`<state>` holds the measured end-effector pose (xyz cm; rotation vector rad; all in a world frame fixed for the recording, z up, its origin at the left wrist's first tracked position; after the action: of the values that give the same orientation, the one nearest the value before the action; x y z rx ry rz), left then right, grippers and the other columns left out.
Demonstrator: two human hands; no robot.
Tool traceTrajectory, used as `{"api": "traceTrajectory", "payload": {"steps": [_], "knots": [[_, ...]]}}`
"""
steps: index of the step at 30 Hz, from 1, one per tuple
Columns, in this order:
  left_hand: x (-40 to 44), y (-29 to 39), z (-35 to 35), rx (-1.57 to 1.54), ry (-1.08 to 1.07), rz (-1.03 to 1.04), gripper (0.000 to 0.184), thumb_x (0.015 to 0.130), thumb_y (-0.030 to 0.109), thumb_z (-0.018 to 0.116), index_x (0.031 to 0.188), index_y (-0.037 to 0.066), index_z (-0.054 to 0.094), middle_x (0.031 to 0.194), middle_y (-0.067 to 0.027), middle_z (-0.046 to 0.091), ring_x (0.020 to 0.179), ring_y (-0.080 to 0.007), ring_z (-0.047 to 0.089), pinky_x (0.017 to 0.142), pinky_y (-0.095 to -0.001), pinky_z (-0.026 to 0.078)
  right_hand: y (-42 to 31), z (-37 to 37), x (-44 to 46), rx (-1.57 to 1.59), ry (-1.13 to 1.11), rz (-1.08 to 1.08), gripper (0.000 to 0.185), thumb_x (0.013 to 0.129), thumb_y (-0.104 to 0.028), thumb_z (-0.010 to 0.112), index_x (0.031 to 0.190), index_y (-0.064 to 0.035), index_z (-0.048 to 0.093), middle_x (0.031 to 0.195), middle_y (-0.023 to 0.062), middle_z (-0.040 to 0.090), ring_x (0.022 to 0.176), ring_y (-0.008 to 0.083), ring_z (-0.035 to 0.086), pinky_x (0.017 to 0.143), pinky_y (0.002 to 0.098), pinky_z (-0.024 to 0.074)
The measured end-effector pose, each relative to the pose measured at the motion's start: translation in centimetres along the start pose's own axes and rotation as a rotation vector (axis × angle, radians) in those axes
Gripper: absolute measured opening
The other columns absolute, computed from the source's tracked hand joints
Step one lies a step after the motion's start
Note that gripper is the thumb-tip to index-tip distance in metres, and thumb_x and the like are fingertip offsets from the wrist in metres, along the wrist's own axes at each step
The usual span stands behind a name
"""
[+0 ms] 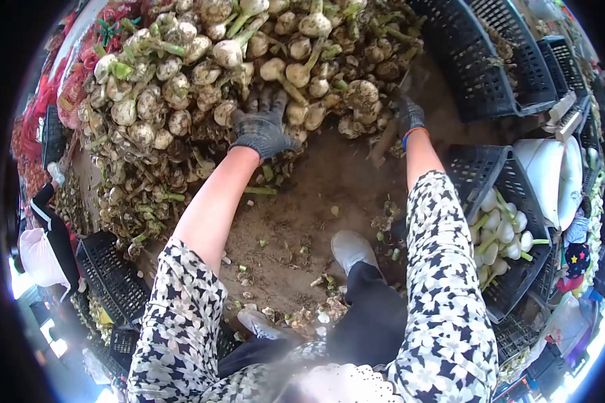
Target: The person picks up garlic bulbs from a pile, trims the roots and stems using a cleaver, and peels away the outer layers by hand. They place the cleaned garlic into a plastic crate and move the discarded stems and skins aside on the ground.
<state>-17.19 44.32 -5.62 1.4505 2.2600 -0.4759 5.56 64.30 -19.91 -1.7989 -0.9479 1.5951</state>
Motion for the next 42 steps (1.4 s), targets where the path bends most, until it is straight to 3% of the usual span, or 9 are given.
{"api": "traceTrajectory", "payload": {"steps": [8,10,14,20,24,31,33,39,42], "knots": [[1.3,-0.4,0.8,0.081,0.096,0.099,0.066,0.069,0.023,0.052,0.129,0.015,0.025,0.134,-0.0142,0.020,0.124,-0.0325,0.019,0.091,-0.0510,0.025,3.5,0.4,-1.1,-0.019,-0.286,0.204,0.015,0.071,-0.030,0.053,0.068,-0.0145,0.053,0.058,0.0033,0.046,0.048,0.0158,0.038,0.046,0.0313,0.0337],[0.5,-0.5,1.2,0.076,0.159,0.110,0.061,0.069,0.020,0.051,0.126,0.015,0.031,0.129,-0.0149,0.030,0.122,-0.0327,0.024,0.089,-0.0500,0.028,12.4,2.9,4.2,-0.261,-0.535,-0.496,0.030,0.072,-0.038,0.057,0.067,-0.0084,0.057,0.061,0.0030,0.054,0.056,0.0179,0.049,0.050,0.0312,0.0391],[-3.2,-0.8,4.3,0.168,0.114,0.168,0.056,0.068,0.020,0.048,0.123,0.015,0.035,0.120,-0.0144,0.039,0.114,-0.0308,0.034,0.090,-0.0504,0.025,4.1,5.8,-17.5,0.233,-0.152,0.420,0.033,0.067,-0.042,0.057,0.082,-0.0129,0.060,0.082,0.0061,0.054,0.070,0.0200,0.047,0.056,0.0403,0.0393],[-11.9,-4.1,15.6,0.095,0.184,0.150,0.043,0.069,0.026,0.051,0.109,0.011,0.049,0.112,-0.0100,0.047,0.116,-0.0272,0.030,0.089,-0.0539,0.024,18.9,2.7,-17.1,-0.545,-0.569,-0.318,0.020,0.073,-0.026,0.055,0.085,-0.0105,0.059,0.079,0.0050,0.057,0.067,0.0171,0.051,0.059,0.0314,0.0421],[-14.4,-4.8,12.0,-0.288,0.053,-0.049,0.040,0.070,0.027,0.055,0.106,0.012,0.050,0.104,-0.0119,0.051,0.101,-0.0289,0.045,0.080,-0.0441,0.037,9.3,-1.0,-23.9,0.369,-0.174,0.369,0.016,0.076,-0.017,0.051,0.085,-0.0046,0.057,0.073,0.0030,0.056,0.064,0.0125,0.051,0.057,0.0262,0.0428],[-4.8,-3.3,1.8,-0.301,0.622,0.086,0.052,0.072,0.035,0.057,0.116,0.012,0.040,0.120,-0.0141,0.042,0.106,-0.0326,0.043,0.087,-0.0416,0.036,0.0,2.0,-18.7,0.184,-0.261,-0.278,0.019,0.077,-0.009,0.049,0.091,-0.0004,0.059,0.068,0.0051,0.057,0.058,0.0119,0.052,0.050,0.0239,0.0406],[-0.7,-2.8,2.2,-0.043,0.515,0.016,0.069,0.073,0.042,0.053,0.129,0.017,0.021,0.134,-0.0133,0.021,0.119,-0.0358,0.027,0.095,-0.0446,0.026,-3.0,3.4,-14.3,-0.868,-0.050,-1.102,0.023,0.075,-0.016,0.053,0.089,0.0011,0.059,0.069,0.0049,0.058,0.059,0.0133,0.052,0.053,0.0254,0.0413],[2.5,-4.3,2.6,-0.165,0.171,-0.040,0.071,0.072,0.019,0.051,0.132,0.024,0.014,0.137,-0.0118,0.010,0.123,-0.0390,0.014,0.096,-0.0482,0.024,-2.7,7.0,-4.4,-0.829,-0.125,0.037,0.045,0.069,-0.040,0.058,0.094,-0.0025,0.058,0.082,0.0110,0.061,0.074,0.0225,0.058,0.068,0.0331,0.0439],[3.2,-4.3,3.0,-0.183,0.173,-0.015,0.067,0.070,0.013,0.049,0.130,0.022,0.021,0.133,-0.0146,0.020,0.119,-0.0377,0.025,0.091,-0.0456,0.033,-2.3,5.8,-4.2,-1.081,-0.496,-0.769,0.027,0.080,-0.025,0.048,0.097,-0.0064,0.058,0.091,0.0087,0.060,0.073,0.0188,0.056,0.066,0.0321,0.0433]]}}
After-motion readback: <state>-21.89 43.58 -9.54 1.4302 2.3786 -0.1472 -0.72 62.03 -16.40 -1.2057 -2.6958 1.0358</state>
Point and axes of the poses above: each hand's wrist, its own x-axis towards the middle knuckle, its own z-axis out of the palm, y = z × x, the point moved 1 cm from there along x, towards the middle knuckle
